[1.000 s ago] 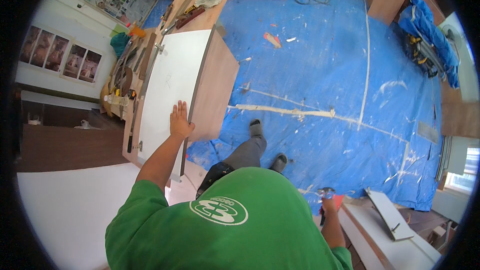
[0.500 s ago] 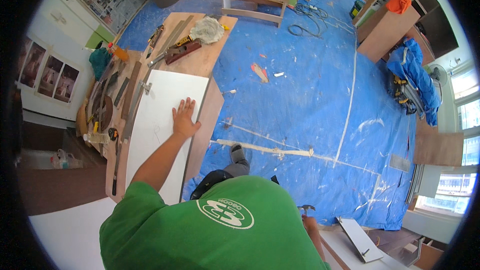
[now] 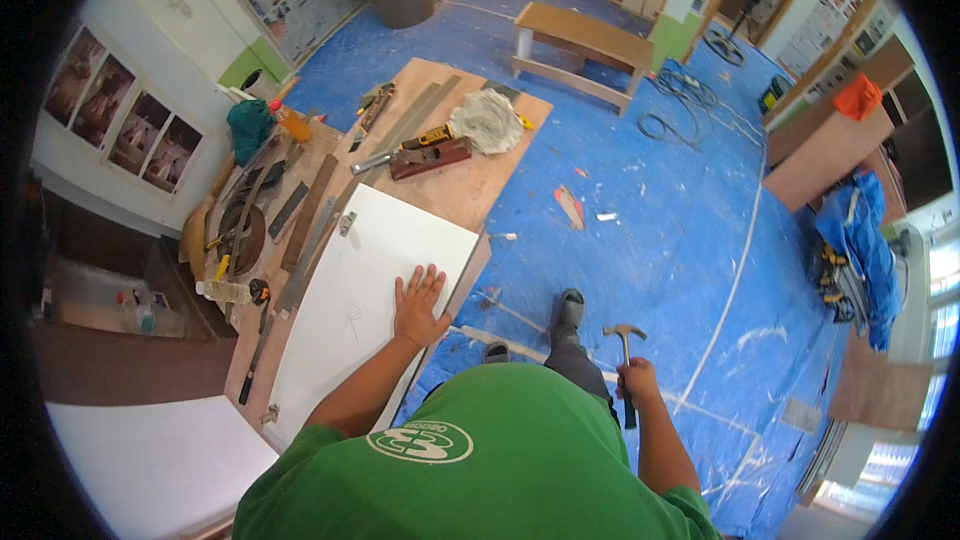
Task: The person uses a hammer to tap a white cabinet door into place on a workbench, then flips the door to inspect the back and uses a utility knife to trim the edge. The person handles the door and tools directly without visible fasteners.
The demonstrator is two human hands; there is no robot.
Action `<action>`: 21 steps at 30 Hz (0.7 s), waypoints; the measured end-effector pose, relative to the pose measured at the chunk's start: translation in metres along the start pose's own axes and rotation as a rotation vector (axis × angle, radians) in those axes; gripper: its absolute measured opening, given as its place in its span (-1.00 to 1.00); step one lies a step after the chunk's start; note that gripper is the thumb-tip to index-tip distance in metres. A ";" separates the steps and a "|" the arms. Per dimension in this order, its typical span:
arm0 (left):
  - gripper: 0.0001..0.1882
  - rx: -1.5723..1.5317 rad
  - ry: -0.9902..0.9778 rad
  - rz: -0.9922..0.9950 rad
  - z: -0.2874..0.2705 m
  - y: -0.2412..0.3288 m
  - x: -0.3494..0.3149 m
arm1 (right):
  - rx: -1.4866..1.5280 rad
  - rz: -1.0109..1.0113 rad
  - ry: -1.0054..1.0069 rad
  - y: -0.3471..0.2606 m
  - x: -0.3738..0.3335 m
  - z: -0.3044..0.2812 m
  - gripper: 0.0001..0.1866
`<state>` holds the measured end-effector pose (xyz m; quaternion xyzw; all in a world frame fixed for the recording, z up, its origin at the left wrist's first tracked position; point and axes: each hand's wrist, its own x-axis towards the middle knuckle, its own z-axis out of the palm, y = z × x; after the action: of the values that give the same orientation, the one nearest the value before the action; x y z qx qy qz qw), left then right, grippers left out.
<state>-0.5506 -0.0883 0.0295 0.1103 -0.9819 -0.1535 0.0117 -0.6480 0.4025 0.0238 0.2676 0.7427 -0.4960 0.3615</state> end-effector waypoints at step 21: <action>-0.19 0.000 0.599 -1.181 0.041 0.113 -0.083 | -0.657 -1.136 -0.427 -0.487 0.237 0.251 -0.68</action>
<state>-0.4963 0.0472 0.0256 0.6682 -0.7105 -0.0970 0.1981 -1.0891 0.0004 0.0358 -0.3902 0.7922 -0.3995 0.2461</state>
